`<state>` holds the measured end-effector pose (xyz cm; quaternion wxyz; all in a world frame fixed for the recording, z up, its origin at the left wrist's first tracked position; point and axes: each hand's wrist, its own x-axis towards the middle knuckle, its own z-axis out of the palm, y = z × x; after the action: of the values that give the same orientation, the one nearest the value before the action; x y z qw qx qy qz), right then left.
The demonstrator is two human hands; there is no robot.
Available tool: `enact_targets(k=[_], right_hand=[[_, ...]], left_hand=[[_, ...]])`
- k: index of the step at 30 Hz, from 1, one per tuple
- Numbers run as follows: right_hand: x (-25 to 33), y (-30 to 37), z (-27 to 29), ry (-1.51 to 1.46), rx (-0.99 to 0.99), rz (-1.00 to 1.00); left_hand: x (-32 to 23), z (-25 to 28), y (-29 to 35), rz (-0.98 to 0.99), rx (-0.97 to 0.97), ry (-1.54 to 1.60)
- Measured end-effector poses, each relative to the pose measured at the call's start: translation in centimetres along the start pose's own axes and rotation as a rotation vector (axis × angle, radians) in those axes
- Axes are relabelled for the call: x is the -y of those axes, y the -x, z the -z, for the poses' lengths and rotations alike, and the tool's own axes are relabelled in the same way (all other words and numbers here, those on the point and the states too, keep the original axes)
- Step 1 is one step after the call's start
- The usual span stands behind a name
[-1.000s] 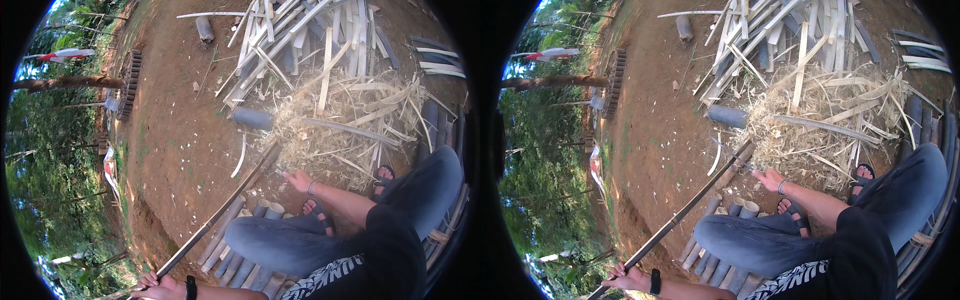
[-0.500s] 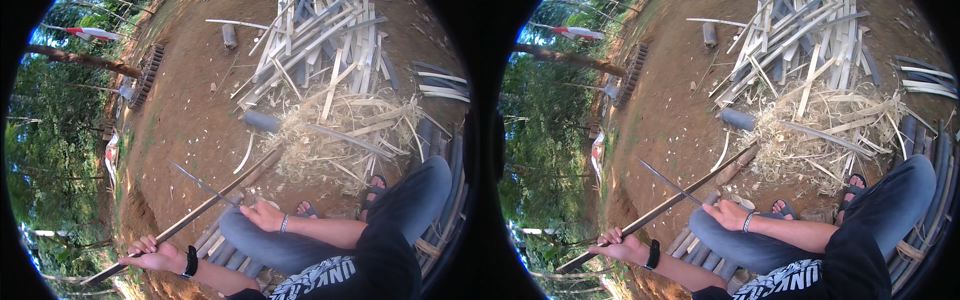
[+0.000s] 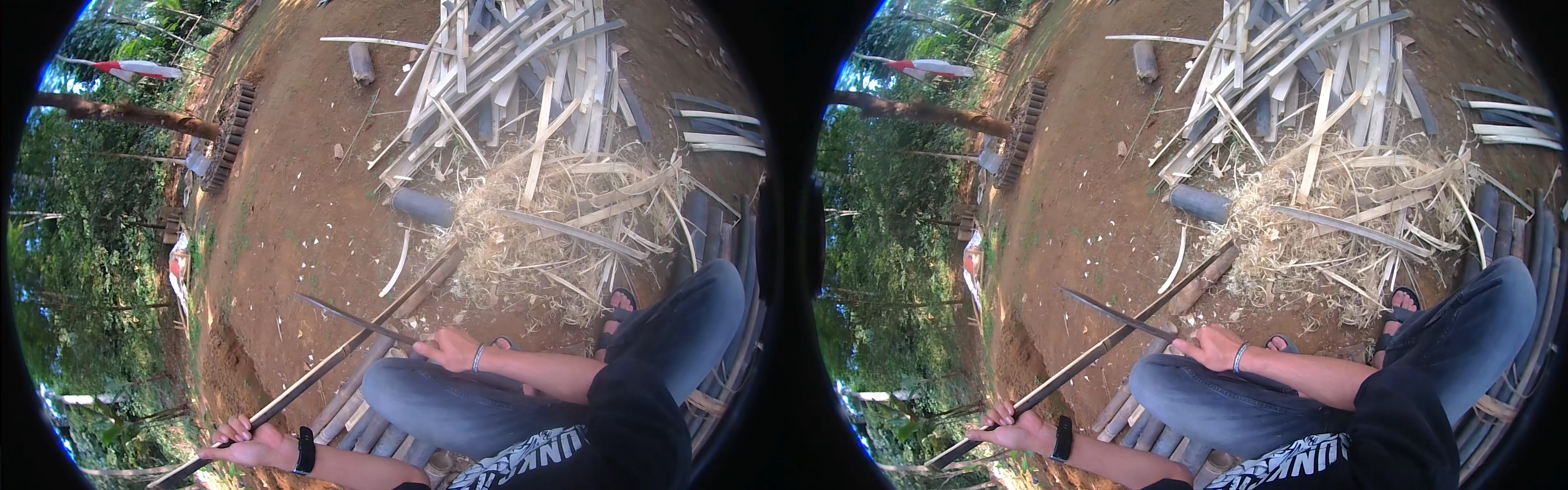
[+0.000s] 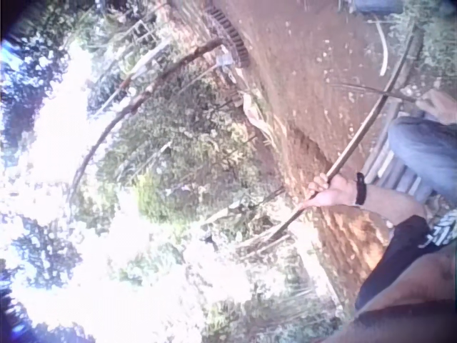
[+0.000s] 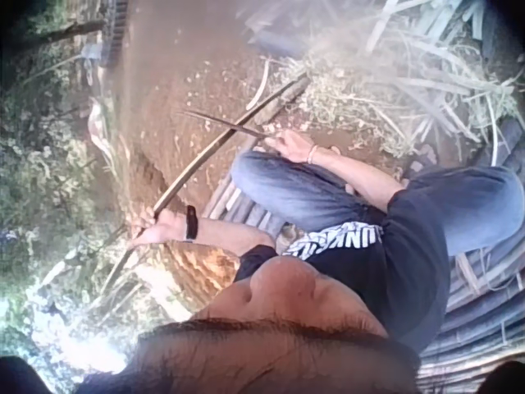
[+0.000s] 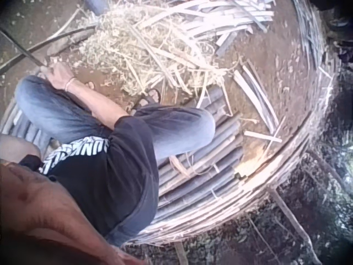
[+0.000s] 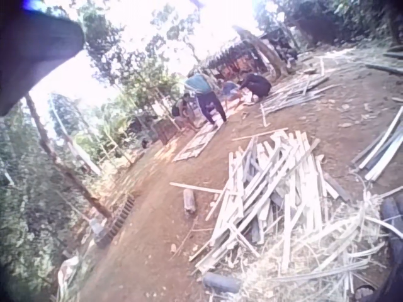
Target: The person uses a large blade to shave and thin a long piece of wood, removing thin strips of material while holding the wood against a log.
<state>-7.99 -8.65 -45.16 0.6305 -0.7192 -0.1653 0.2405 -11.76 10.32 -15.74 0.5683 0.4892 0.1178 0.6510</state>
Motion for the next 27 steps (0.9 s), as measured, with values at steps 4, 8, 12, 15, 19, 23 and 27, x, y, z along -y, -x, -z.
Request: enact_targets(k=[4, 8, 12, 15, 19, 23, 27], right_hand=[[-10.4, -2.6, 2.5, -0.092, -0.135, -0.452], [-8.5, -3.5, 1.4, -0.204, -0.196, -0.491], [-6.5, -3.0, 1.3, -0.005, -0.038, -0.265], [-12.3, -4.1, 3.2, -0.109, -0.144, -0.437], [-11.2, -4.6, 3.7, -0.14, -0.221, -0.509], [-10.3, -4.2, 2.6, -0.049, -0.118, -0.345], [-16.1, -5.3, 5.9, -0.142, -0.298, -0.591]], left_hand=[[0.4, -0.4, 0.1, 0.02, -0.017, -0.011], [0.4, 0.1, -0.4, 0.014, 0.029, -0.023], [1.0, 0.3, -1.3, 0.015, 0.04, -0.007], [0.9, -0.4, -1.1, 0.024, 0.035, -0.007], [0.9, -0.8, -0.8, -0.007, 0.035, -0.034], [1.5, -0.8, -1.8, 0.009, 0.061, -0.03], [1.7, -1.6, -1.3, 0.016, 0.055, -0.033]])
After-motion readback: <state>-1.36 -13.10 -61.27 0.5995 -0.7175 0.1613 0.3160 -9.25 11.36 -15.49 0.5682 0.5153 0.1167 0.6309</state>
